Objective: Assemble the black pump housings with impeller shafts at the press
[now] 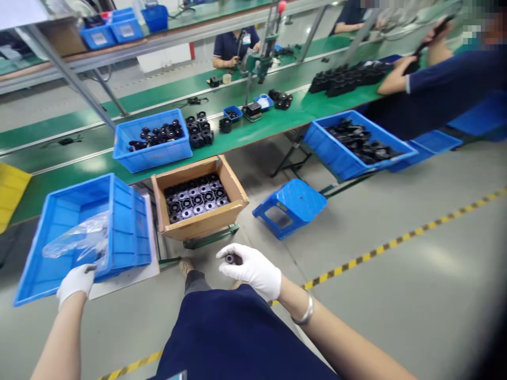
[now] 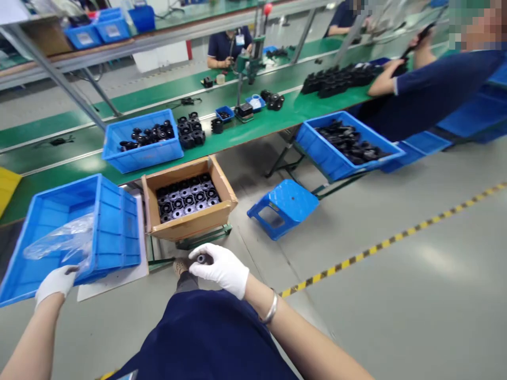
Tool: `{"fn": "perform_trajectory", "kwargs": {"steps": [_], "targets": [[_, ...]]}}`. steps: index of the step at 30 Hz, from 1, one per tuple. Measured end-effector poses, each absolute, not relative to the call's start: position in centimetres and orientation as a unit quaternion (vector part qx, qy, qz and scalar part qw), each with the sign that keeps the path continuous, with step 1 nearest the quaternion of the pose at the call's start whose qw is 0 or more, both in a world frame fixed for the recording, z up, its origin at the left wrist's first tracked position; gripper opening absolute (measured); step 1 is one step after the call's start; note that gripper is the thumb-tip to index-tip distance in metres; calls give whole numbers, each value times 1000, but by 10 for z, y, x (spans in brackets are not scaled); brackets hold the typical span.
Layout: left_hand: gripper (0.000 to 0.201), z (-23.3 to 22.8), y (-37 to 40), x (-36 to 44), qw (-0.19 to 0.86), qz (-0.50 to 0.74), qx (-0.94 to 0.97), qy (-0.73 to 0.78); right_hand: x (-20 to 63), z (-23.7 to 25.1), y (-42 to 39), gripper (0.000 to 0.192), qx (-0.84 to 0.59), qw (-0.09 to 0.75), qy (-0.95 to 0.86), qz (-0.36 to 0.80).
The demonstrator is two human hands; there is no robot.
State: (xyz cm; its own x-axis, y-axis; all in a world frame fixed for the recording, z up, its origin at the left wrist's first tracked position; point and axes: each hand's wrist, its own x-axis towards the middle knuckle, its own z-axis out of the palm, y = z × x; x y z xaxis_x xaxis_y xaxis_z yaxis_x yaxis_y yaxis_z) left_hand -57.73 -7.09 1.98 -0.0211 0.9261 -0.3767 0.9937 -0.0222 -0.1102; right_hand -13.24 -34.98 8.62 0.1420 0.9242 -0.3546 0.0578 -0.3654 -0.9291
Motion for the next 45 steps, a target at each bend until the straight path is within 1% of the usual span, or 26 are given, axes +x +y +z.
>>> {"fn": "perform_trajectory", "kwargs": {"steps": [3, 5, 6, 9, 10, 12, 14, 17, 20, 22, 24, 26, 29, 31, 33, 35, 39, 40, 42, 45], "targets": [[17, 15, -61, -593, 122, -161, 687, 698, -152, 80, -319, 28, -636, 387, -414, 524], [19, 7, -50, -606, 148, -144, 688, 695, -170, 72, -289, 32, -640, 361, -411, 539], [20, 3, -45, -612, 160, -128, 692, 692, -182, 67, -270, 34, -641, 345, -406, 552], [11, -8, -34, -632, 193, -63, 700, 684, -226, 56, -209, 38, -631, 308, -404, 586], [13, -10, -33, -637, 205, -37, 702, 681, -244, 54, -188, 39, -625, 295, -413, 593], [24, -9, -33, -644, 226, 19, 702, 675, -280, 53, -148, 37, -613, 263, -447, 596], [27, -6, -32, -650, 247, 76, 696, 670, -315, 56, -112, 33, -600, 236, -500, 578], [23, -5, -27, -655, 277, 148, 676, 666, -362, 60, -68, 25, -544, 210, -579, 570], [17, -9, -18, -660, 301, 196, 652, 668, -401, 54, -38, 24, -464, 156, -639, 593], [15, -12, -12, -665, 313, 217, 639, 668, -423, 43, -25, 26, -429, 99, -721, 535], [15, -13, -9, -669, 321, 229, 631, 668, -440, 27, -16, 26, -398, 44, -804, 440], [16, -12, -8, -672, 326, 232, 630, 665, -453, 12, -9, 23, -379, 7, -848, 370], [19, -7, -12, -676, 322, 219, 637, 666, -463, -4, -1, 20, -380, -22, -862, 335], [26, -3, -15, -676, 311, 197, 647, 668, -465, -8, 3, 20, -378, -32, -869, 319], [33, 1, -16, -674, 298, 163, 665, 665, -465, -7, 5, 21, -374, -36, -874, 310], [34, 3, -15, -669, 280, 122, 688, 659, -464, -5, 6, 22, -374, -34, -875, 304], [23, 2, -8, -651, 245, 42, 715, 653, -461, -4, 7, 20, -374, -23, -876, 305], [23, 1, -6, -647, 241, 22, 720, 651, -460, -4, 7, 20, -376, -23, -874, 306], [25, -3, -3, -640, 242, -14, 728, 642, -457, -4, 8, 20, -386, -27, -870, 305], [33, -9, -3, -637, 250, -51, 740, 622, -449, -3, 9, 21, -408, -35, -860, 303]]}}
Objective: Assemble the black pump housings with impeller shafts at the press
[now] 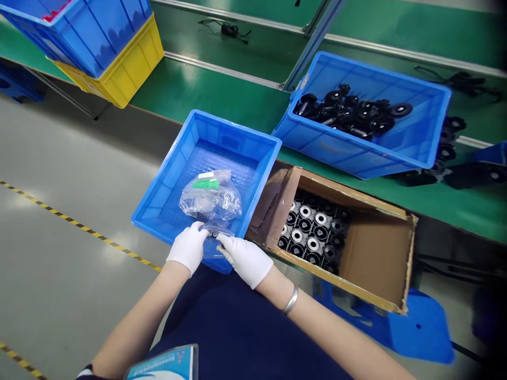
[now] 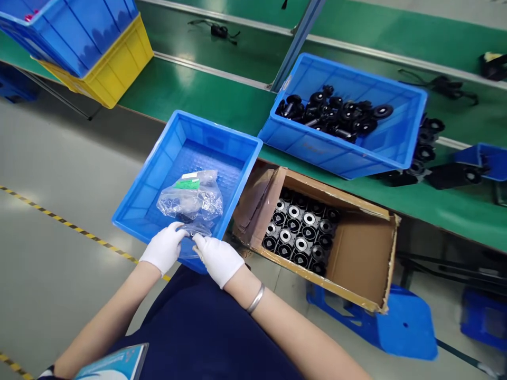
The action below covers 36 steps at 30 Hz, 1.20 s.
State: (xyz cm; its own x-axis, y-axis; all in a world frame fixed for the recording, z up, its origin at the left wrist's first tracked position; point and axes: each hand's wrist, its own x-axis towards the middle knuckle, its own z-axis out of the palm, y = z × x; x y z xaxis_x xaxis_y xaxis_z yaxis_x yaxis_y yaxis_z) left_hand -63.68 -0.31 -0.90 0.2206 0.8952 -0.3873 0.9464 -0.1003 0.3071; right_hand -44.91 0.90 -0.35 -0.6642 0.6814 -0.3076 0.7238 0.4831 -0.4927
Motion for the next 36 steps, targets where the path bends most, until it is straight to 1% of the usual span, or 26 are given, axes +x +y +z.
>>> {"fn": "perform_trajectory", "kwargs": {"steps": [3, 7, 9, 14, 22, 25, 30, 36], "targets": [[36, -10, -6, -637, 255, -68, 746, 611, -442, -2, 9, 23, 424, 42, 854, -300], [51, -4, -8, -635, 267, -63, 755, 595, -438, 1, 7, 26, 425, 53, 853, -299], [55, 0, -8, -634, 280, -46, 760, 585, -437, 4, 7, 30, 425, 62, 853, -297], [54, 13, -6, -632, 312, 0, 752, 580, -436, 18, 11, 31, 426, 84, 855, -284], [55, 39, -1, -626, 338, 65, 755, 558, -426, 38, 16, 32, 441, 67, 861, -244], [54, 43, 1, -625, 344, 77, 757, 549, -426, 43, 16, 33, 448, 63, 863, -225], [55, 45, -1, -625, 353, 80, 757, 544, -426, 49, 12, 33, 455, 80, 864, -199], [58, 48, -7, -619, 348, 84, 766, 534, -424, 54, 8, 38, 460, 107, 854, -220]]}}
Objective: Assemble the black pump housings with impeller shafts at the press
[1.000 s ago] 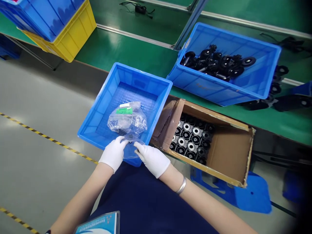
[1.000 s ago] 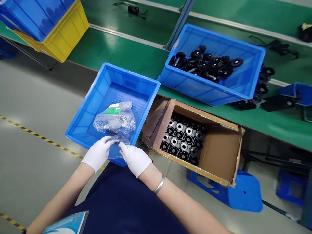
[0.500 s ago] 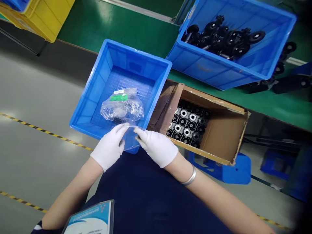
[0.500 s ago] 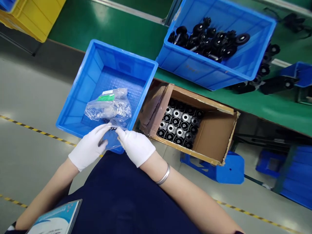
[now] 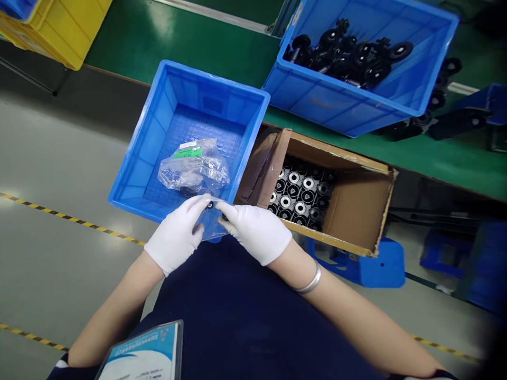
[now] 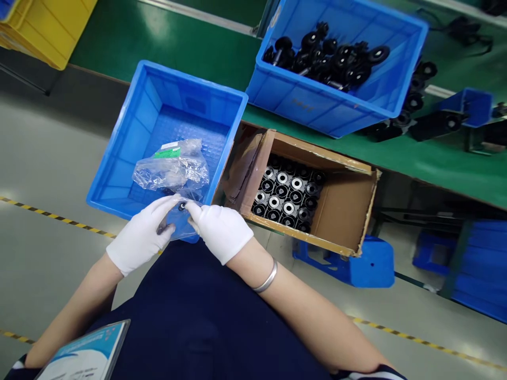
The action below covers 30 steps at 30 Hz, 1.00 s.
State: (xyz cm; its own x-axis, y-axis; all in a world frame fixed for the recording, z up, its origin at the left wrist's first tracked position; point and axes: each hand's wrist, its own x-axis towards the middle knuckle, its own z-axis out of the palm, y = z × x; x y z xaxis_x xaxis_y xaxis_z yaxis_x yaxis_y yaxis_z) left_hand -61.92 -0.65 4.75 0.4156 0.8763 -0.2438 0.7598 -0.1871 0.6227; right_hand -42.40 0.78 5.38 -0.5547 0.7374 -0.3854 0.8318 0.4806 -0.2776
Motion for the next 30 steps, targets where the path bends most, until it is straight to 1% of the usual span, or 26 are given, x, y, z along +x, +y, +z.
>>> {"fn": "perform_trajectory", "kwargs": {"steps": [5, 9, 16, 20, 26, 28, 30], "targets": [[60, 48, -12, -616, 350, 87, 769, 528, -421, 53, 3, 40, 460, 112, 846, -246], [62, 48, -14, -616, 356, 91, 768, 524, -419, 51, 0, 42, 459, 110, 849, -238], [65, 46, -13, -617, 345, 93, 778, 516, -419, 50, -1, 50, 467, 86, 844, -248], [65, 47, -12, -620, 344, 87, 777, 520, -420, 51, -1, 49, 459, 90, 847, -252], [62, 49, -10, -623, 358, 97, 766, 526, -421, 52, -1, 43, 460, 26, 847, -264], [59, 51, -9, -625, 369, 109, 757, 528, -420, 53, -1, 45, 454, -5, 848, -274], [56, 53, -8, -629, 392, 126, 742, 529, -419, 53, 0, 51, 432, -21, 859, -273]]}}
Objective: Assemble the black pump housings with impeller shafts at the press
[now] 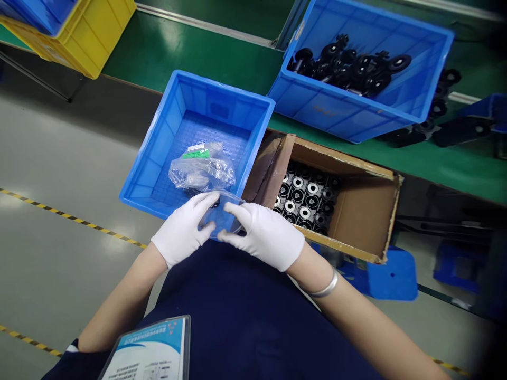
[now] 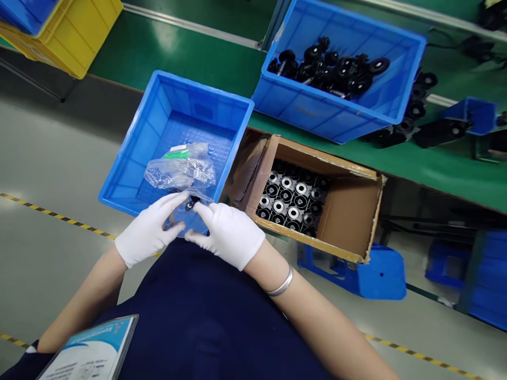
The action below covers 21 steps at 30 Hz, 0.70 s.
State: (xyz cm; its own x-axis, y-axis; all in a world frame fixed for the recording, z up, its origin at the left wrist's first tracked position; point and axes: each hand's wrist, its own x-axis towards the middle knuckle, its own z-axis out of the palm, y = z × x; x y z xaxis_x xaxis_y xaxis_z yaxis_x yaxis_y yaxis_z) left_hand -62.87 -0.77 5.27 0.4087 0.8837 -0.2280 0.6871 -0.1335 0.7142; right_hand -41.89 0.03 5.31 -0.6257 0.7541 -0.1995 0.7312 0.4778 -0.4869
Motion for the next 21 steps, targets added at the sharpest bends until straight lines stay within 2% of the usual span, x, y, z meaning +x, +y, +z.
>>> {"fn": "perform_trajectory", "kwargs": {"steps": [2, 5, 7, 10, 13, 17, 21], "targets": [[54, 54, -5, -633, 429, 150, 711, 536, -417, 51, 2, 47, -397, 6, -882, 254], [53, 52, 1, -642, 522, 216, 608, 558, -415, 43, 4, 25, -362, -31, -901, 237], [53, 43, 6, -648, 585, 280, 511, 564, -413, 38, 6, 23, -365, -9, -893, 263], [52, 21, 10, -655, 643, 366, 376, 557, -408, 37, 10, 23, -436, 115, -841, 299], [50, -8, 10, -657, 690, 391, 248, 557, -404, 47, 15, 20, -521, 238, -762, 301], [46, -38, 10, -651, 717, 403, 154, 548, -404, 71, 22, 26, -592, 319, -638, 375], [62, -49, 10, -637, 760, 402, 99, 501, -409, 95, 28, 33, -607, 399, -455, 515]]}}
